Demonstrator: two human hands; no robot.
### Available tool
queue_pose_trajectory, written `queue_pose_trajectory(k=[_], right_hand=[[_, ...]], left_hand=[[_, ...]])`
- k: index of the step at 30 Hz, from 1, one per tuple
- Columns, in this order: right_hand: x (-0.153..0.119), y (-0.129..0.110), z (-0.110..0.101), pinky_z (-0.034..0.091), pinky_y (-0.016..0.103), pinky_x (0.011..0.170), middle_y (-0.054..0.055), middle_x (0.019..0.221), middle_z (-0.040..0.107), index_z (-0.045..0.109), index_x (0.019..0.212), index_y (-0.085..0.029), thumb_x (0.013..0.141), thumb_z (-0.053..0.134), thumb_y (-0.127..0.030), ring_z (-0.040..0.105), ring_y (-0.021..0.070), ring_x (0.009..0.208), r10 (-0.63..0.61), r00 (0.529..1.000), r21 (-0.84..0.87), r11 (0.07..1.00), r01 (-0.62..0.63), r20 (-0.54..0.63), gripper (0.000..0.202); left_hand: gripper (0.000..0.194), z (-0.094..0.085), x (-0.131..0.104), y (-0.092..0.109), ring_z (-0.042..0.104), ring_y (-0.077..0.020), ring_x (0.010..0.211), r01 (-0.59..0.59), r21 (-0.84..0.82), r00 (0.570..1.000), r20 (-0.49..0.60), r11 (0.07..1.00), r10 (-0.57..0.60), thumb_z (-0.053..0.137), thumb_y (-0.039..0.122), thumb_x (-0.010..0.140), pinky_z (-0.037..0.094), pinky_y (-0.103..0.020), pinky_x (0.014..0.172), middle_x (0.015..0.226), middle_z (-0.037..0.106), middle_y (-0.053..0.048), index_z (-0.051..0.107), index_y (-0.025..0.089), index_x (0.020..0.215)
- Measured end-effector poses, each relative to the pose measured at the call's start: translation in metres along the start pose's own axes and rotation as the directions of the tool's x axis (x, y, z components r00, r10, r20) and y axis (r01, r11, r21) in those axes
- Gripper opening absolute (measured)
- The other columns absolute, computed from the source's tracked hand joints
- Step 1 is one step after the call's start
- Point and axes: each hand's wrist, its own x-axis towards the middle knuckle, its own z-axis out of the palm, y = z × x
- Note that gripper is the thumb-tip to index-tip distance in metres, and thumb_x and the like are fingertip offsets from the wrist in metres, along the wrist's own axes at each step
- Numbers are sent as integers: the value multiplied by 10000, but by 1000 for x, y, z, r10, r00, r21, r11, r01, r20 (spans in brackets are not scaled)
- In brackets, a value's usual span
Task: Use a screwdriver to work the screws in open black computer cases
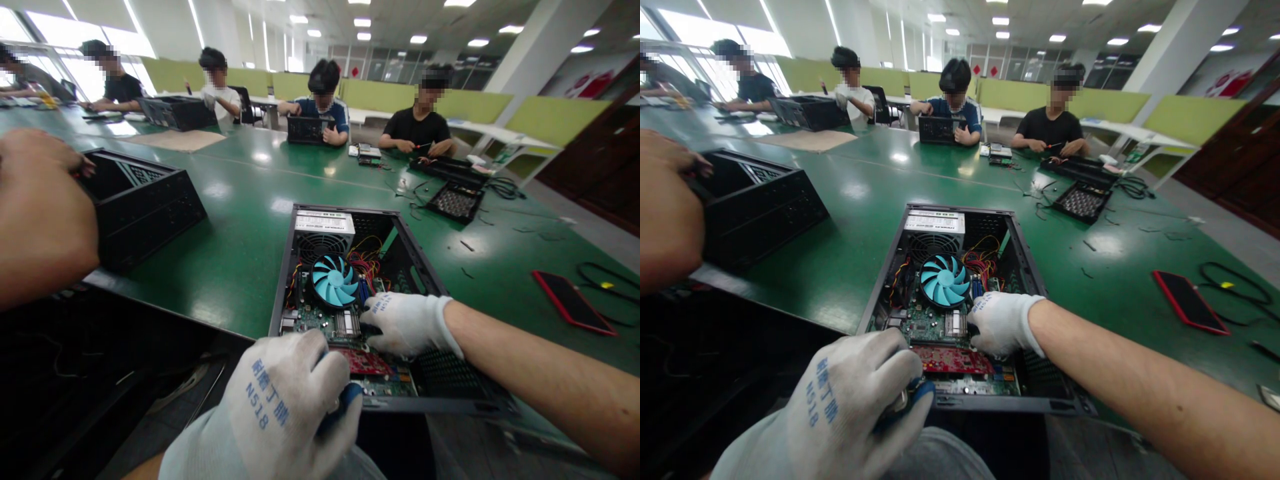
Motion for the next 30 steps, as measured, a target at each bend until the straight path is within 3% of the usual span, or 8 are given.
queue_pose_trajectory(k=[3, 7, 15, 24, 27, 30], right_hand=[[-1, -3, -3, 509, 403, 879, 220, 1155, 726, 751, 1208, -102, 939, 561, -430, 700, 343, 1073, 7, 996, -17, 1000, -5, 93, 465], [-2, -7, -7, 509, 395, 890, 217, 1158, 728, 741, 1203, -92, 967, 517, -438, 701, 334, 1082, 36, 993, -46, 998, -30, 116, 475], [-4, -1, -7, 502, 350, 859, 157, 1033, 759, 774, 949, -168, 895, 627, -372, 707, 280, 985, -27, 998, 13, 1000, 26, 53, 257], [-2, -5, -8, 500, 360, 803, 178, 1075, 766, 775, 1072, -147, 952, 534, -465, 724, 307, 1005, 65, 994, -13, 998, -64, 93, 416], [-1, -4, -5, 498, 354, 804, 157, 1048, 767, 768, 1043, -155, 975, 493, -448, 725, 290, 979, 64, 998, -20, 998, -64, 15, 407], [-1, 0, -5, 496, 361, 824, 145, 1034, 755, 751, 1019, -166, 978, 504, -476, 713, 287, 964, 69, 979, -46, 996, -79, -193, 398]], left_hand=[[142, 0, -1, 0, 506, -177, 633, 9, 8, 1000, 26, 1000, -9, 607, 271, 903, 304, -344, 540, 802, 548, -3, 500, 239, 816], [152, 3, -2, -1, 495, -177, 614, -8, -1, 1000, -13, 1000, 8, 607, 283, 904, 280, -346, 529, 789, 545, 0, 494, 240, 812], [140, 2, -1, 0, 508, -180, 617, 1, 7, 1000, -3, 1000, -1, 590, 296, 918, 283, -346, 534, 783, 559, -5, 516, 240, 813], [131, 0, 0, 1, 522, -175, 611, 0, 18, 1000, -15, 1000, 1, 594, 291, 909, 312, -328, 531, 770, 577, -11, 544, 234, 802], [109, -5, 2, 2, 552, -170, 617, -12, 28, 1000, 3, 1000, 11, 606, 282, 897, 362, -310, 518, 768, 587, -12, 565, 232, 809], [81, -7, 3, 3, 555, -157, 599, -11, 36, 1000, 3, 999, 11, 611, 260, 885, 392, -286, 502, 747, 582, -5, 578, 234, 815]])
